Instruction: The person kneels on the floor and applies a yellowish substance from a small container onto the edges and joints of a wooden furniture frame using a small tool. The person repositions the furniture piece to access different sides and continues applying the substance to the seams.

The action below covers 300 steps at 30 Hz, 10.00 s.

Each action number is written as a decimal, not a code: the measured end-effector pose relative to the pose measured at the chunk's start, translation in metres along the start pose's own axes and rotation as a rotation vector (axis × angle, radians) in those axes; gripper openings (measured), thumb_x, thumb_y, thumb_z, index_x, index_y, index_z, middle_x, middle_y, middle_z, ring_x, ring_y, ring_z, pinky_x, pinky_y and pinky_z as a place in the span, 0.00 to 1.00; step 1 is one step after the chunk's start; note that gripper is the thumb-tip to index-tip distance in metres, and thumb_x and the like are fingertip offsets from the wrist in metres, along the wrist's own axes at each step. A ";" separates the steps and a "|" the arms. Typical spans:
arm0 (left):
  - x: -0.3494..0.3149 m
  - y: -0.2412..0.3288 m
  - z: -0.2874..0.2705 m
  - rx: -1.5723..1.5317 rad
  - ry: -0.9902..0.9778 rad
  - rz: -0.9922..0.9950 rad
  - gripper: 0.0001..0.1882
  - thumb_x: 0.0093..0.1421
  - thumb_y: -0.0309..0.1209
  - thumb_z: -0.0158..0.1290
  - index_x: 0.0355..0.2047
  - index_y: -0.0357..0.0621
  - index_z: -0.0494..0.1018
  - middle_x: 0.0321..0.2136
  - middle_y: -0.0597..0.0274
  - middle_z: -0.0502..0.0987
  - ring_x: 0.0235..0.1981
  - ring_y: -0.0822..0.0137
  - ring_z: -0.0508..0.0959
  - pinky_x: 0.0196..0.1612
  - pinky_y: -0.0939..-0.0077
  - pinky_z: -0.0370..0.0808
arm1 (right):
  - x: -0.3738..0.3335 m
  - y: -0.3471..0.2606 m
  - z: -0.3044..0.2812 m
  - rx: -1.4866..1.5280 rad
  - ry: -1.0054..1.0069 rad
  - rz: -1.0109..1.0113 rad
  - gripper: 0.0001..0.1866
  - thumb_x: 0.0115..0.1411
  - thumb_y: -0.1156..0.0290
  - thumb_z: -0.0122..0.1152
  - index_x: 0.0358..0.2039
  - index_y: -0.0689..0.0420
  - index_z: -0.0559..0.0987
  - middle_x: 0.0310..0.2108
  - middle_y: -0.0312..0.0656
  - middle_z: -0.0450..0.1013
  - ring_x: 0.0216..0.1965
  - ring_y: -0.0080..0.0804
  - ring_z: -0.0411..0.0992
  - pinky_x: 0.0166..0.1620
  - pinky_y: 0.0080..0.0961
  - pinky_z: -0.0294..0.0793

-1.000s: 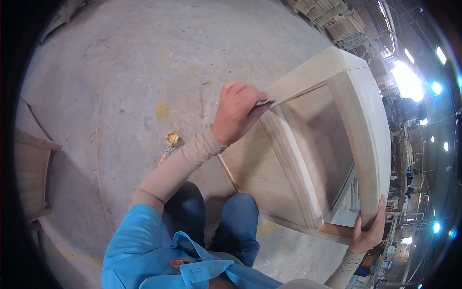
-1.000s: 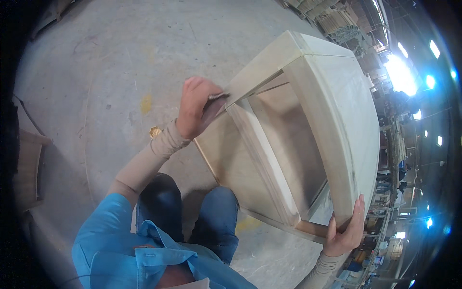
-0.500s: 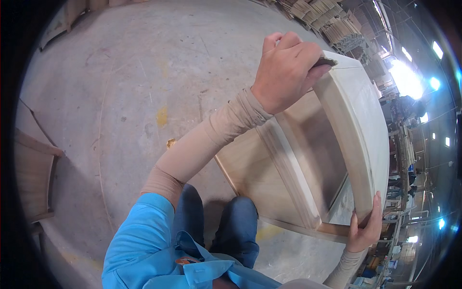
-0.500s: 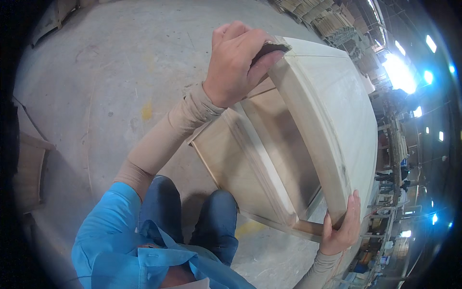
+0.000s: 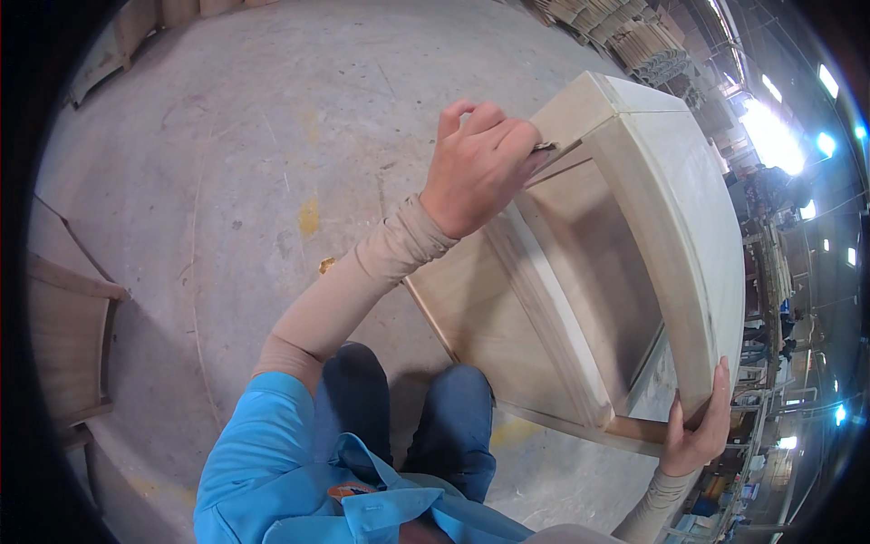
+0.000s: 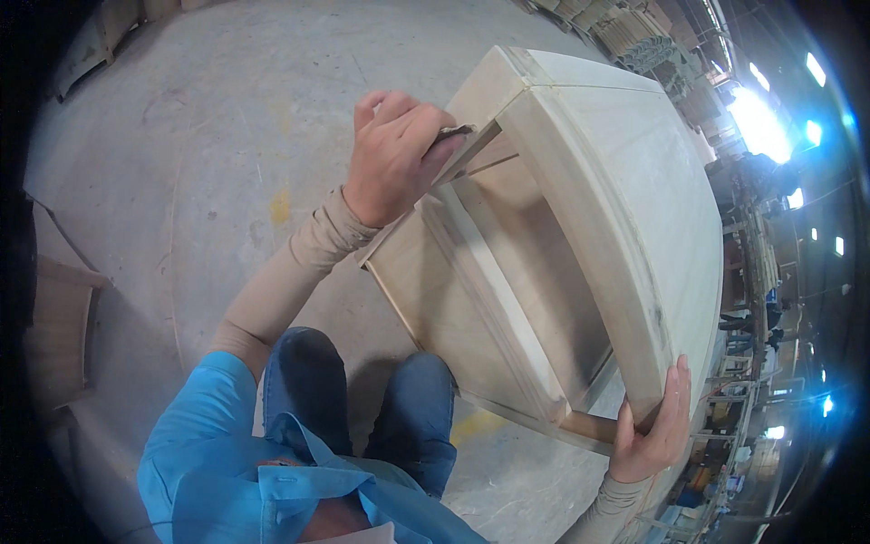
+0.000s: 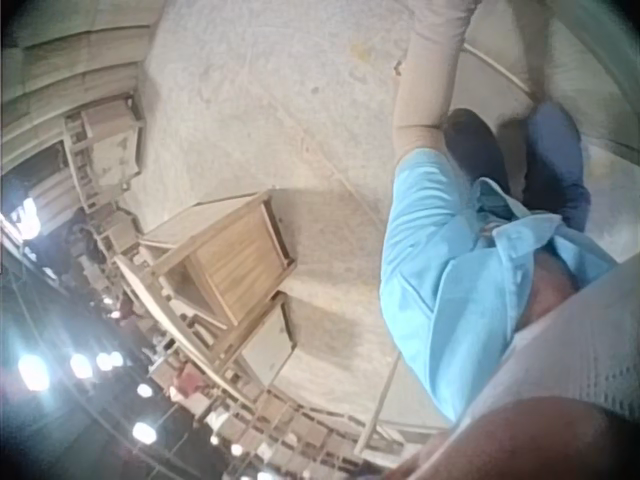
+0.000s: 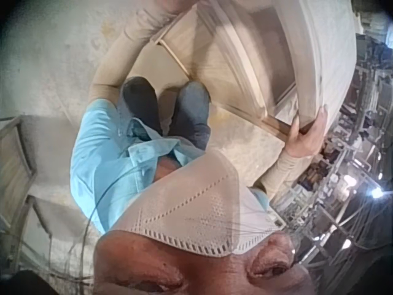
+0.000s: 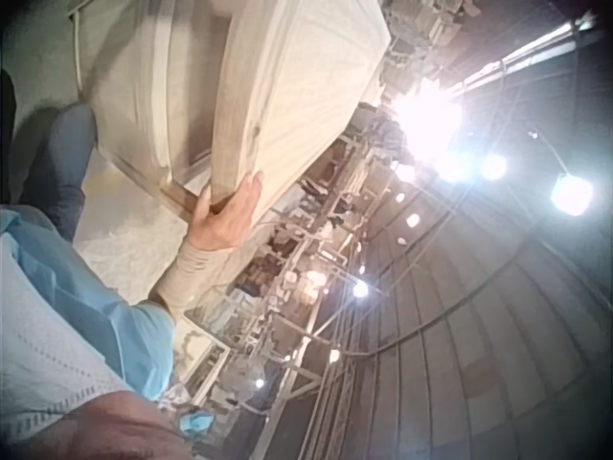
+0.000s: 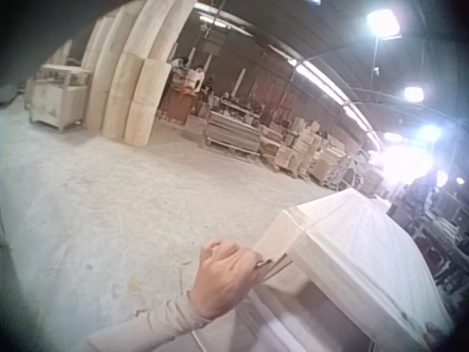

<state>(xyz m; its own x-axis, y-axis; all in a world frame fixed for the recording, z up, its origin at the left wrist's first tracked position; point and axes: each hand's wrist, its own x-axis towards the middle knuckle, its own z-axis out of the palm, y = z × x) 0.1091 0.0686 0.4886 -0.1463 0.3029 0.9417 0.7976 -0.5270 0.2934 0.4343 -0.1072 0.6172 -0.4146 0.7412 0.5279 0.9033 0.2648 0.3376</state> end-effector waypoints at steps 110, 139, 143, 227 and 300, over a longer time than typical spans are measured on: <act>-0.010 0.167 -0.028 -0.417 -0.186 0.022 0.09 0.52 0.20 0.55 0.35 0.38 0.73 0.31 0.57 0.74 0.33 0.60 0.73 0.43 0.68 0.67 | -0.117 0.120 0.095 1.602 0.372 0.610 0.27 0.68 0.57 0.37 0.60 0.62 0.59 0.59 0.47 0.60 0.59 0.34 0.61 0.60 0.29 0.61; -0.008 0.355 0.011 -0.302 -0.158 0.152 0.11 0.43 0.26 0.61 0.25 0.47 0.70 0.20 0.68 0.69 0.25 0.65 0.68 0.39 0.70 0.57 | -0.104 0.067 0.113 1.365 0.462 0.718 0.31 0.64 0.76 0.46 0.65 0.64 0.49 0.61 0.52 0.58 0.59 0.37 0.61 0.61 0.30 0.58; -0.021 0.359 0.006 -0.243 -0.198 0.107 0.11 0.42 0.23 0.61 0.25 0.46 0.70 0.20 0.67 0.70 0.24 0.65 0.68 0.38 0.70 0.57 | -0.091 0.060 0.076 1.907 0.492 0.941 0.27 0.69 0.67 0.39 0.65 0.62 0.50 0.62 0.47 0.56 0.61 0.34 0.58 0.62 0.28 0.57; -0.210 0.327 0.014 -0.020 -0.372 -0.140 0.12 0.43 0.29 0.59 0.29 0.51 0.71 0.26 0.71 0.69 0.32 0.69 0.72 0.47 0.64 0.60 | -0.088 0.089 0.085 2.165 0.128 0.313 0.30 0.60 0.44 0.41 0.50 0.58 0.69 0.36 0.43 0.68 0.36 0.34 0.66 0.43 0.33 0.65; -0.194 0.090 -0.113 0.256 -0.770 -0.582 0.08 0.57 0.22 0.49 0.37 0.42 0.75 0.30 0.51 0.74 0.34 0.61 0.77 0.36 0.71 0.72 | -0.171 0.069 0.183 1.178 0.528 0.474 0.26 0.58 0.53 0.53 0.49 0.61 0.69 0.41 0.44 0.72 0.42 0.37 0.72 0.45 0.32 0.72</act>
<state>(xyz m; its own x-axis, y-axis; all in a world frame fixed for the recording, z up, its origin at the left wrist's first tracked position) 0.1430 -0.1271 0.3511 -0.2076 0.9394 0.2727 0.8375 0.0267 0.5459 0.5878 -0.1023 0.4078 0.2037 0.6563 0.7265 0.4180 0.6127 -0.6707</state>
